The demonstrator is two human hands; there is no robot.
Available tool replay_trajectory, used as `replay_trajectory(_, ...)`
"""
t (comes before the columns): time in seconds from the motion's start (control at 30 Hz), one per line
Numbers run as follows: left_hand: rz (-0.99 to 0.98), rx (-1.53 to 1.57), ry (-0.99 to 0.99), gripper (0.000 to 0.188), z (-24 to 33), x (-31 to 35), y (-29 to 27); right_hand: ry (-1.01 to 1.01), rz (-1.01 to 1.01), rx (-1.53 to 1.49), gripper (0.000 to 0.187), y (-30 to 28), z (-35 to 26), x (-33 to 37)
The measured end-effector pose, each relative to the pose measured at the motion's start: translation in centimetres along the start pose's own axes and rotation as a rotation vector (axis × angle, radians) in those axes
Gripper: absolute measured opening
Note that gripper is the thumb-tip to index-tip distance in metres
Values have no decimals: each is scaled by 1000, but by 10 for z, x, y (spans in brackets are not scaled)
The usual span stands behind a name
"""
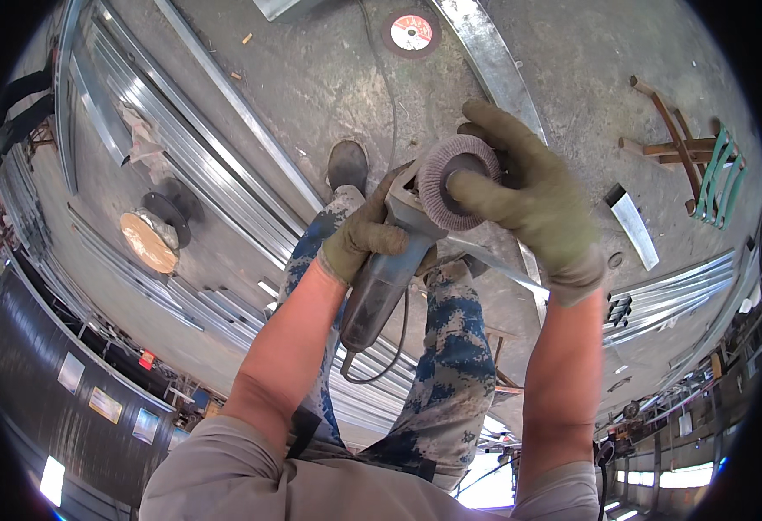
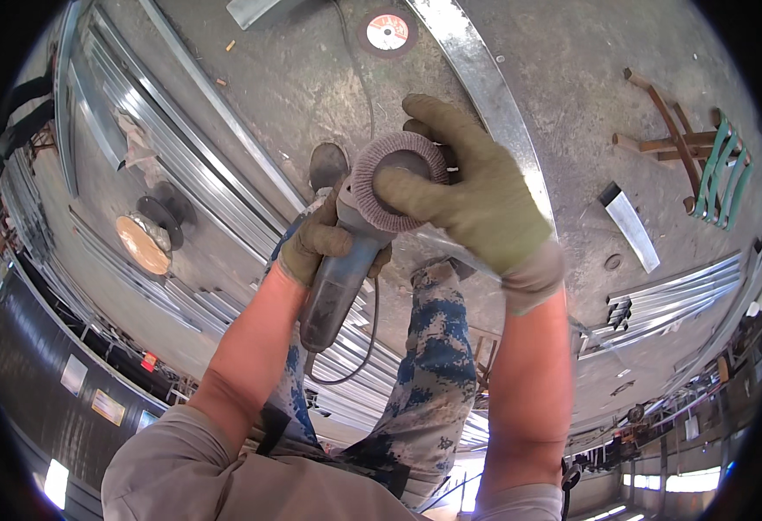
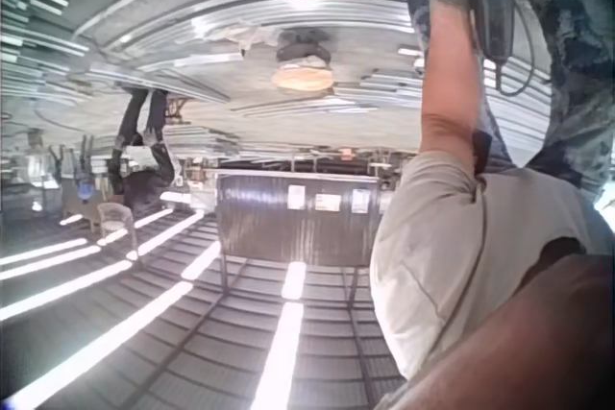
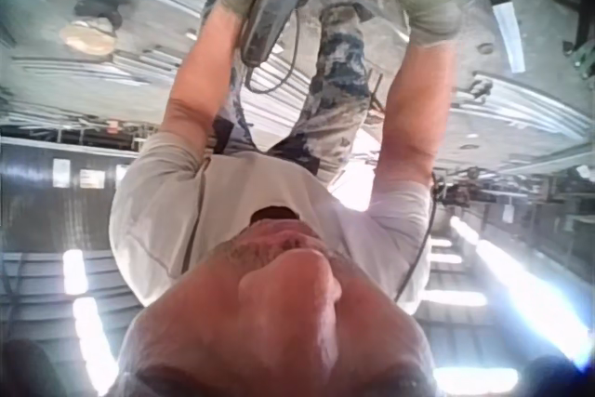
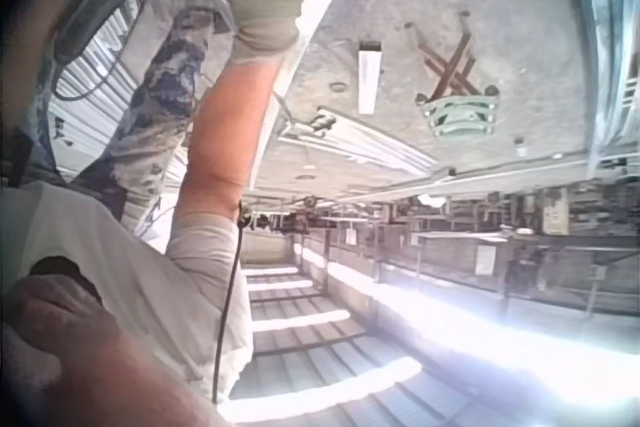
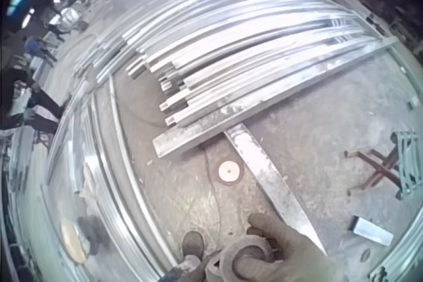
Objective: The person sits on the floor and uses tin snips to cut a long metal strip into smaller pieces. Then the person uses an angle grinder to smooth the cut edges of the metal strips.
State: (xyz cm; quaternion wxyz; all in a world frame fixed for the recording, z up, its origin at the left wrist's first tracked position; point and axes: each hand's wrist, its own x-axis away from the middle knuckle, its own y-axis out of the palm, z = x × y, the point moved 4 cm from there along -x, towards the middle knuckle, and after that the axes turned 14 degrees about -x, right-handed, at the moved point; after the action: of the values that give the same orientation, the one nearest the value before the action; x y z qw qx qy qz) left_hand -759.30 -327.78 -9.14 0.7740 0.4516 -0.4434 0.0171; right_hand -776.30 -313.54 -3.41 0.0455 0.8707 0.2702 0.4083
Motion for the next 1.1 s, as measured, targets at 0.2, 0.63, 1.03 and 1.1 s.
replay_trajectory(0.2,-25,-27,-3,125,-1,3,-6,-50,-47,-75,72,-16,-9,0)
replay_trajectory(0.63,14,-117,40,127,5,-5,0,-34,-62,-52,62,-5,0,7)
replay_trajectory(1.03,112,-324,56,114,19,-10,-4,0,106,367,41,-10,9,-5)
replay_trajectory(1.1,124,-370,61,115,23,-10,-2,-25,93,248,40,-24,27,-9)
